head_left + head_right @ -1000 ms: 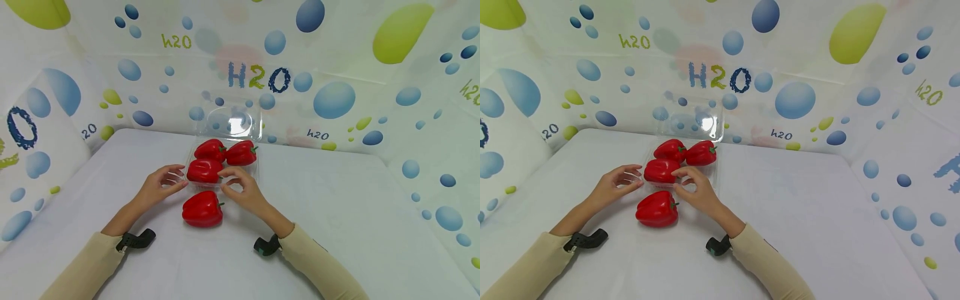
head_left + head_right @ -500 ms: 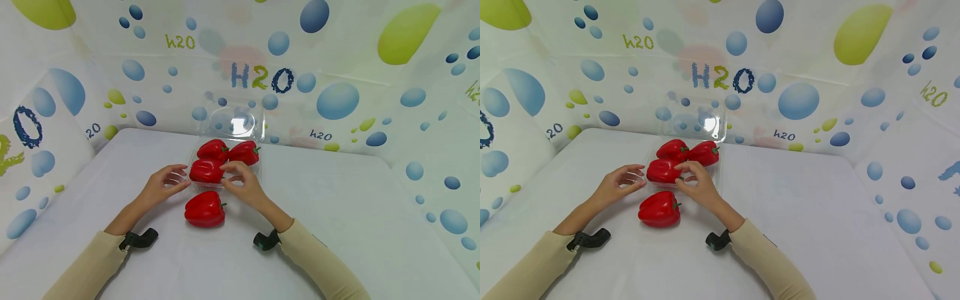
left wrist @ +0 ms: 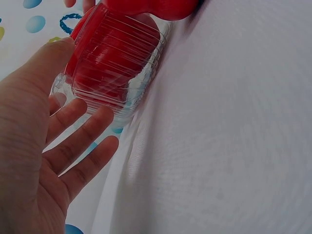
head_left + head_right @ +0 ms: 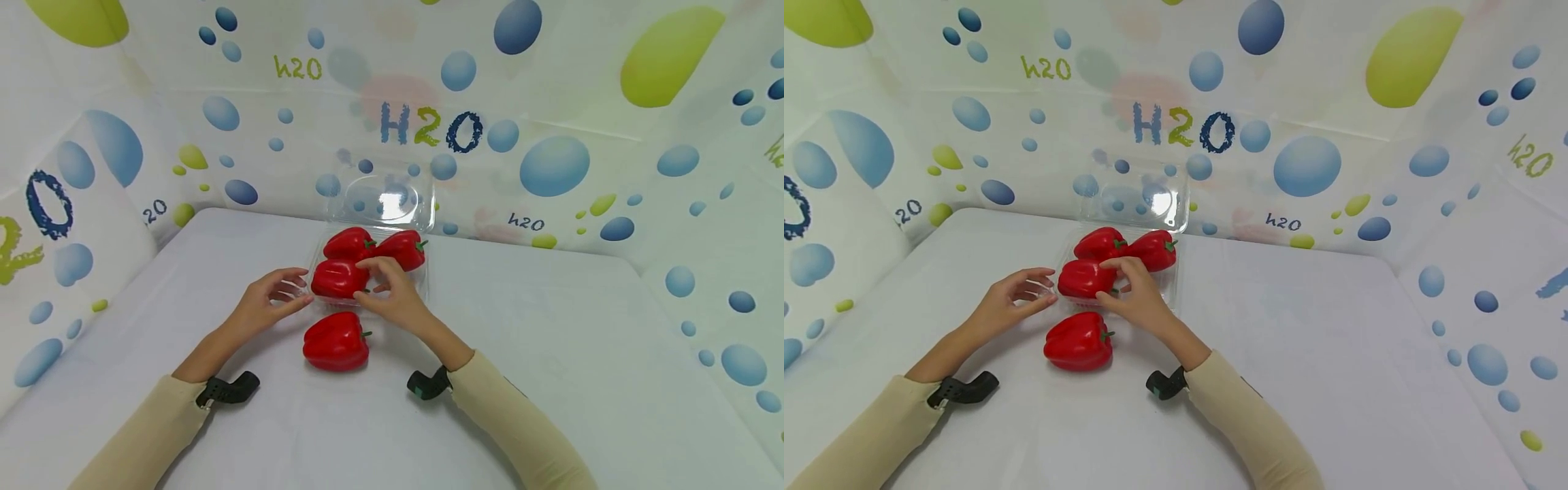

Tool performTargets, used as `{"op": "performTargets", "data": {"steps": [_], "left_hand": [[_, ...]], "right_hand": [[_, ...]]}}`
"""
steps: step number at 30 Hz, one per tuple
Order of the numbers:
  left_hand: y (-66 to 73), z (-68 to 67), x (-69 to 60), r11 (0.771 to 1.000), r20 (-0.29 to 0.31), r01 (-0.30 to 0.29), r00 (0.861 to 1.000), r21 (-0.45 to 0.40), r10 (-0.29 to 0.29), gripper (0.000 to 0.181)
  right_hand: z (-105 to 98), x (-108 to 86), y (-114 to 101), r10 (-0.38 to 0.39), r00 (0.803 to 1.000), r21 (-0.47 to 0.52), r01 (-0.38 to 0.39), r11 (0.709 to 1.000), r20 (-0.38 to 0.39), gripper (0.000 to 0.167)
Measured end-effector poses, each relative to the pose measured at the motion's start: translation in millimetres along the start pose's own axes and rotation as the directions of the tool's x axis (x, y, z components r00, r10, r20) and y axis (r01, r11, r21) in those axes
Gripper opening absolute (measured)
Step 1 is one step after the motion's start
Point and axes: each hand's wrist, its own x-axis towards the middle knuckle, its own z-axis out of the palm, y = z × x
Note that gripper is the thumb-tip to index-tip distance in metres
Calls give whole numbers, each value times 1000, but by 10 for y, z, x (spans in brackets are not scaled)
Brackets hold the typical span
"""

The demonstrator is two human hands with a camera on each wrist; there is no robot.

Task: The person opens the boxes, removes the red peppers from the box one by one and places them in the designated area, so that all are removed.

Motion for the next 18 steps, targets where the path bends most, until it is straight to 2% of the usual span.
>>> {"op": "performTargets", "data": {"steps": [6, 13, 18], "left_hand": [[13, 2, 3, 1000, 5, 1, 1000, -2, -1, 52], [-6, -4, 2, 1000, -4, -13, 1000, -14, 13, 51], [-17, -1, -3, 1000, -4, -21, 1000, -17, 21, 51]], "right_hand": [[30, 59, 7, 31, 999, -35, -31, 999, -26, 53], [77, 127, -20, 175, 984, -45, -176, 983, -24, 58], [105, 136, -38, 234, 972, -47, -233, 971, -3, 63]]}}
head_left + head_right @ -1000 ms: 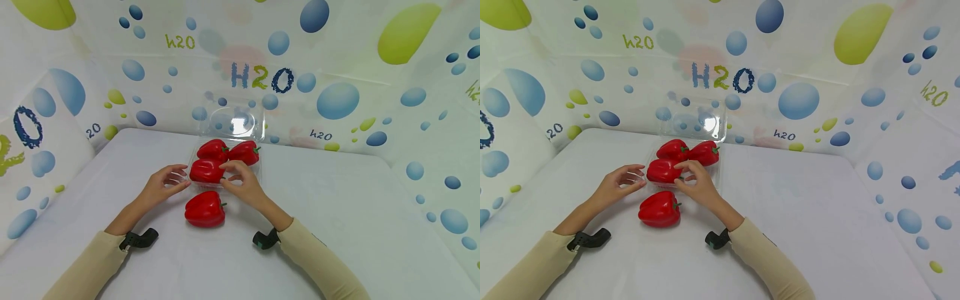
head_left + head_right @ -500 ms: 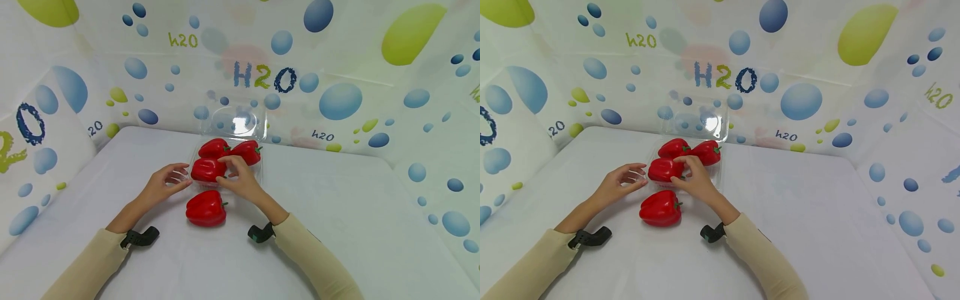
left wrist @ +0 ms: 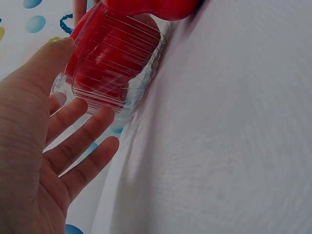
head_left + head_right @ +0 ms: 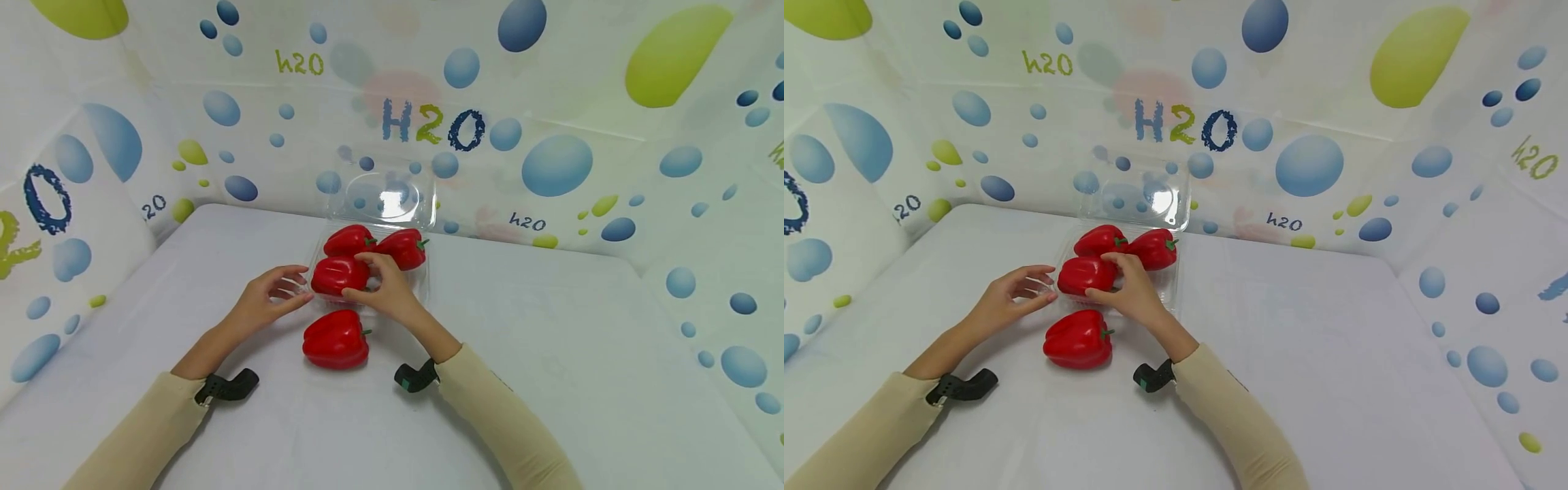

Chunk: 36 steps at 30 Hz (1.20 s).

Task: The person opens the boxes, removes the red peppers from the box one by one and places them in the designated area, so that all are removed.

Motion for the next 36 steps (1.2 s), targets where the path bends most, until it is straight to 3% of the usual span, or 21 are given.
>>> {"op": "performTargets", "data": {"steps": [9, 15, 26, 36], "left_hand": [[9, 2, 9, 1000, 4, -7, 1000, -2, 7, 51], [14, 4, 16, 1000, 4, 1, 1000, -6, -1, 51], [7, -9, 2, 1000, 8, 20, 1000, 2, -20, 51], [17, -1, 10, 1000, 9, 28, 1000, 0, -28, 52]], "right_hand": [[28, -3, -6, 15, 1000, -67, -14, 998, 16, 73], [26, 4, -9, 21, 1000, -88, -19, 996, 17, 71], [55, 9, 47, -70, 998, -131, 70, 989, 7, 64], [75, -15, 52, -108, 993, -146, 101, 984, -41, 62]]}}
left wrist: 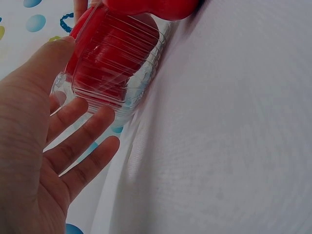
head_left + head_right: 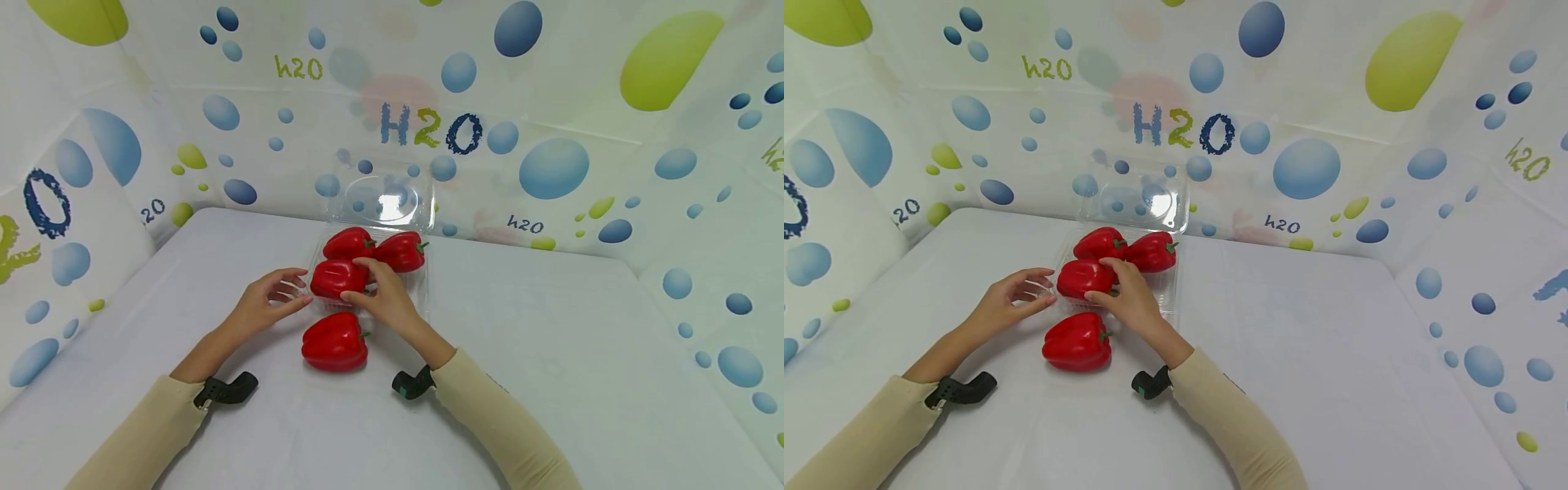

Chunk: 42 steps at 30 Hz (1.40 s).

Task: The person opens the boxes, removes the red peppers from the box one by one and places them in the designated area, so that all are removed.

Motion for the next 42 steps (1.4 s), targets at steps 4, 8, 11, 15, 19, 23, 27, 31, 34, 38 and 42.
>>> {"op": "performTargets", "data": {"steps": [4, 8, 11, 15, 19, 23, 27, 31, 34, 38, 42], "left_hand": [[-3, 2, 4, 1000, -1, -8, 1000, 4, 8, 51], [4, -2, 8, 1000, 2, -14, 1000, 0, 14, 51], [8, -5, -1, 1000, 2, -10, 1000, -2, 10, 51], [7, -8, -12, 1000, 0, 4, 1000, 2, -4, 51], [-3, -2, -29, 1000, -3, 8, 1000, 8, -8, 50], [-12, 10, -25, 1000, 0, 11, 1000, 14, -11, 51], [9, 2, -1, 1000, -1, 3, 1000, 18, -3, 51], [12, 0, 7, 1000, -4, -5, 1000, 17, 5, 51], [-2, 0, 8, 1000, 0, -9, 1000, 23, 9, 53], [-7, 8, 5, 1000, -1, -9, 1000, 22, 9, 53], [4, 20, 6, 1000, -8, -7, 1000, 7, 7, 52]], "right_hand": [[4, -13, -2, 1, 1000, 4, -1, 1000, -16, 64], [4, -18, 0, 6, 1000, 1, -6, 1000, -25, 64], [8, -15, 4, 8, 1000, 7, -8, 1000, -27, 63], [6, -8, -3, 0, 999, 28, 1, 1000, -35, 61], [11, -22, -7, 10, 999, 50, -8, 999, -41, 61], [8, -45, -8, 16, 999, 66, -13, 998, -52, 63], [-5, -43, -3, -10, 997, 84, 16, 996, -79, 64], [-11, -40, 9, -26, 995, 104, 35, 994, -92, 63], [-18, -44, 13, -29, 994, 123, 42, 992, -101, 62], [-30, -50, 19, -41, 993, 158, 58, 986, -107, 62], [-40, -53, 32, -48, 992, 167, 67, 984, -113, 62]]}}
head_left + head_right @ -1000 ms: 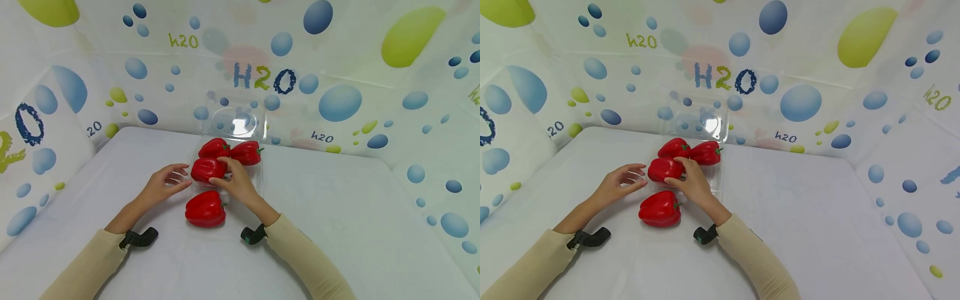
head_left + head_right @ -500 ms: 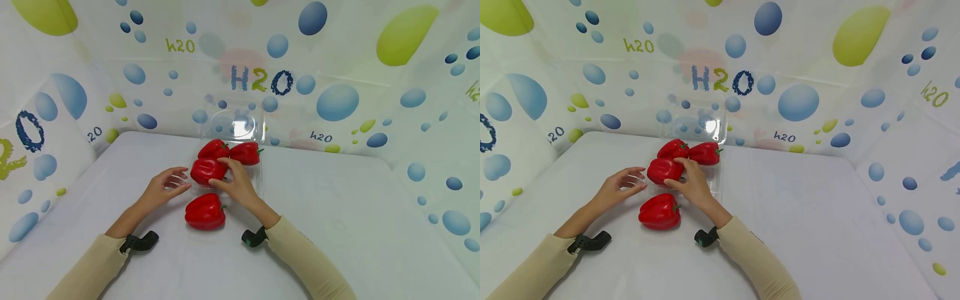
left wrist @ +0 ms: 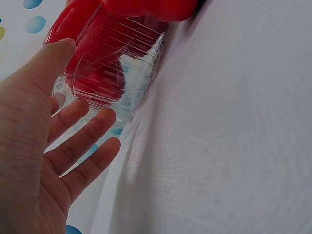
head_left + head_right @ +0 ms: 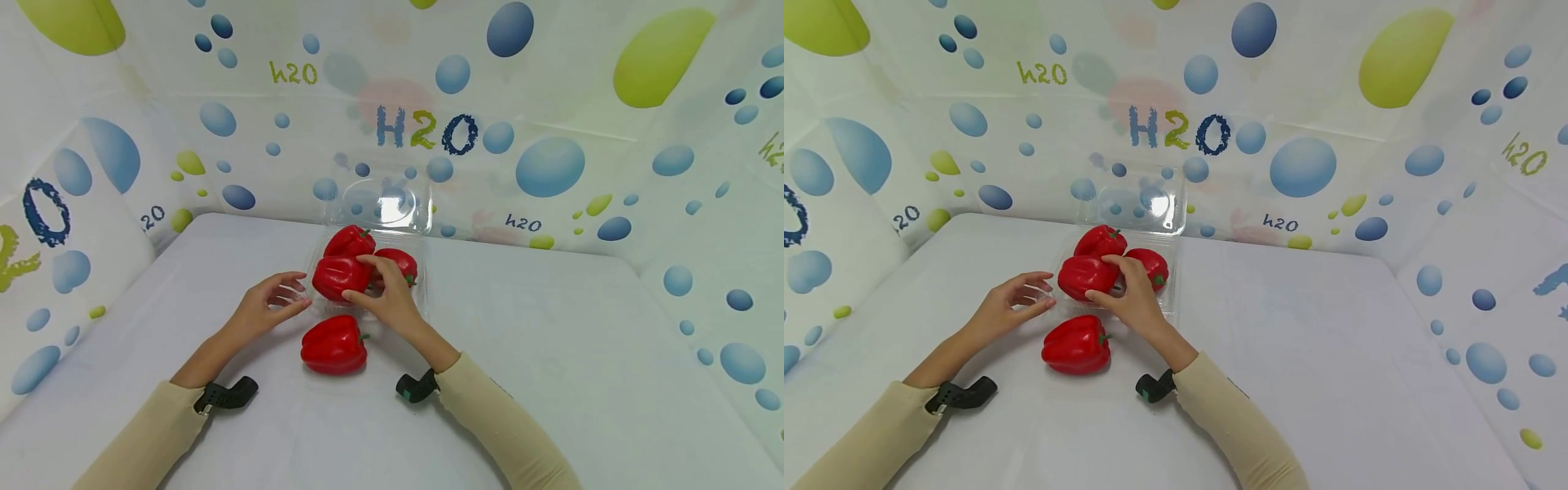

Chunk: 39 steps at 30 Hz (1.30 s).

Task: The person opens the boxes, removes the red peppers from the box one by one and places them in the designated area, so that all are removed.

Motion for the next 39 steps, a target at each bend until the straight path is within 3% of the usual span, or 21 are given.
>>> {"op": "performTargets", "data": {"steps": [19, 27, 33, 39], "left_hand": [[30, 8, 17, 1000, 12, 16, 1000, 13, -16, 53], [32, 6, 12, 1000, 14, 23, 1000, 5, -23, 52], [31, 0, -5, 1000, 13, 14, 1000, 2, -14, 51], [-6, -1, -9, 1000, 9, -7, 1000, 16, 7, 53]], "right_hand": [[-27, -26, 55, -8, 997, 23, 10, 1000, -77, 62], [-45, -31, 86, -20, 994, 94, 30, 995, -108, 59], [-42, -28, 93, -29, 992, 144, 46, 988, -120, 58], [-31, -21, 67, -17, 992, 121, 32, 992, -126, 60]]}}
